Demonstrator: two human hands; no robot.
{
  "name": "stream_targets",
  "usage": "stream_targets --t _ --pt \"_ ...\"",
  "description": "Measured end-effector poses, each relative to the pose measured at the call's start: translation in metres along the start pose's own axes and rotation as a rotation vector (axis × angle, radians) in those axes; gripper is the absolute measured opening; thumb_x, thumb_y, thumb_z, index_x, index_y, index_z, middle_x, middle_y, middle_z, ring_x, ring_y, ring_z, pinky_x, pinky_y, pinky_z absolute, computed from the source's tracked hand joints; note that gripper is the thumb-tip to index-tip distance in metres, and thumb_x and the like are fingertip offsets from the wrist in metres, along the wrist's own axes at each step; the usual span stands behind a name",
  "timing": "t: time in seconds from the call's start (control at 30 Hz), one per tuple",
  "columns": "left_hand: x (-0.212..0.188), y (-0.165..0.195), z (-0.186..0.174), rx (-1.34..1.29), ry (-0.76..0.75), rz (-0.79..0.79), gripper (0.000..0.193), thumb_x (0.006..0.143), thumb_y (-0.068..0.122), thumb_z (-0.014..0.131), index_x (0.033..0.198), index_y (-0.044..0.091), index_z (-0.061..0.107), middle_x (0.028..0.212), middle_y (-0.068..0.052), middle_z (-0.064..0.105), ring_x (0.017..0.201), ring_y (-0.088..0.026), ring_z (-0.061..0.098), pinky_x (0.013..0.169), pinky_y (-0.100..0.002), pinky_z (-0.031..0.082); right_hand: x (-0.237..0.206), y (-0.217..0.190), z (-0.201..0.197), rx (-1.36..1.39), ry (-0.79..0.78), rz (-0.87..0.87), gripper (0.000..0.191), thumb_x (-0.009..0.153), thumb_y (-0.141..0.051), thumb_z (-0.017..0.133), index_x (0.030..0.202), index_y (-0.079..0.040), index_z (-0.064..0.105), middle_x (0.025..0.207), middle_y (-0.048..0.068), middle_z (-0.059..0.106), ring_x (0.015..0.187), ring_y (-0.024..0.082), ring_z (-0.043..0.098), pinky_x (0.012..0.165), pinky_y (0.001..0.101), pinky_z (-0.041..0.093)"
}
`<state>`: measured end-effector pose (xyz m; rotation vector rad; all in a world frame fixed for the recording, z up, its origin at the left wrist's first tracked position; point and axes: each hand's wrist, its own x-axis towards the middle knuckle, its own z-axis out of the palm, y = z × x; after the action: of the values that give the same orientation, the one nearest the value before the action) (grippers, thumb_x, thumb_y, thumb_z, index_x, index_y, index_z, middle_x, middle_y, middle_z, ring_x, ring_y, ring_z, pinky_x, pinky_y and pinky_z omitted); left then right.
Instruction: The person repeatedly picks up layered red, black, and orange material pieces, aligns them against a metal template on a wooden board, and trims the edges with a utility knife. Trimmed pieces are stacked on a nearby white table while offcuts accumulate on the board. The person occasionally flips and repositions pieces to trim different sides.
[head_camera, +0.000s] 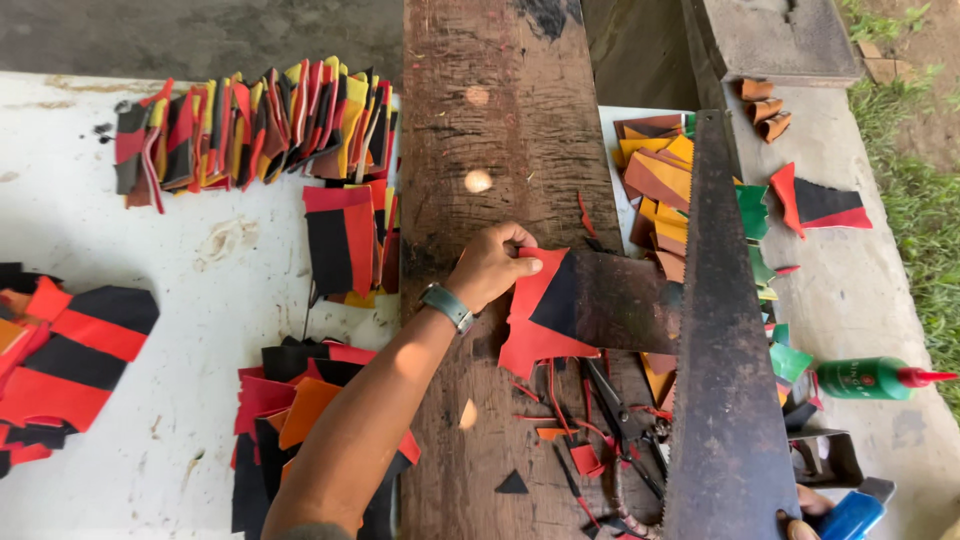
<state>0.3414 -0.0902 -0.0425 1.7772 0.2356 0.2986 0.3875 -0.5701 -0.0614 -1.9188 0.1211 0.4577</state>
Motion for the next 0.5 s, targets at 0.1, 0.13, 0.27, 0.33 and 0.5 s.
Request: stream_targets --t 0.1,0.13,0.27,0.33,0.5 --pt "-0.022 0.000 -0.029 0.009 -0.014 -0.069 0.025 0.078 0.014 0.081 0.098 0.003 0.070 0.091 -0.007 0.075 0.082 -0.015 0.071 0.075 -0.032 0.059 -0.029 0.014 0.001 0.036 -0.005 0.024 0.043 0.086 -0.008 0.068 0.127 0.002 0.060 0.070 0.013 0.057 0.050 0.018 0.054 0.054 0.0385 0.052" --pt "-0.032 -0.002 -0.044 0.061 0.007 -0.101 0.025 0.078 0.015 0.081 0.098 0.004 0.070 0.090 -0.008 0.075 0.082 -0.017 0.072 0.076 -0.033 0.059 -0.035 0.019 0.009 0.048 -0.006 0.028 0.043 0.086 -0.007 0.068 0.127 0.002 0.060 0.069 0.013 0.057 0.049 0.018 0.054 0.054 0.0387 0.052" --pt "-0.063 -0.014 -0.075 0.402 0.232 -0.105 0.027 0.076 0.019 0.085 0.096 0.005 0.072 0.093 -0.010 0.075 0.086 -0.025 0.072 0.079 -0.040 0.058 -0.077 0.026 0.025 0.106 -0.041 0.035 0.042 0.086 -0.007 0.068 0.126 0.002 0.060 0.067 0.012 0.056 0.049 0.019 0.054 0.054 0.0397 0.052" --pt "-0.065 -0.017 -0.080 0.397 0.206 -0.146 0.035 0.077 0.026 0.084 0.104 0.008 0.072 0.096 -0.009 0.075 0.086 -0.026 0.073 0.080 -0.041 0.058 -0.096 0.026 0.047 0.159 -0.070 0.049 0.042 0.085 -0.007 0.068 0.126 0.002 0.060 0.066 0.012 0.055 0.048 0.019 0.053 0.054 0.0401 0.052" --pt "-0.071 -0.005 -0.093 0.471 0.389 0.242 0.054 0.101 0.049 0.070 0.139 0.012 0.060 0.123 -0.013 0.068 0.112 -0.030 0.069 0.095 -0.042 0.056 -0.147 0.018 0.131 0.405 -0.173 0.122 0.041 0.085 -0.007 0.069 0.125 0.002 0.061 0.063 0.011 0.053 0.047 0.020 0.052 0.054 0.0413 0.052"
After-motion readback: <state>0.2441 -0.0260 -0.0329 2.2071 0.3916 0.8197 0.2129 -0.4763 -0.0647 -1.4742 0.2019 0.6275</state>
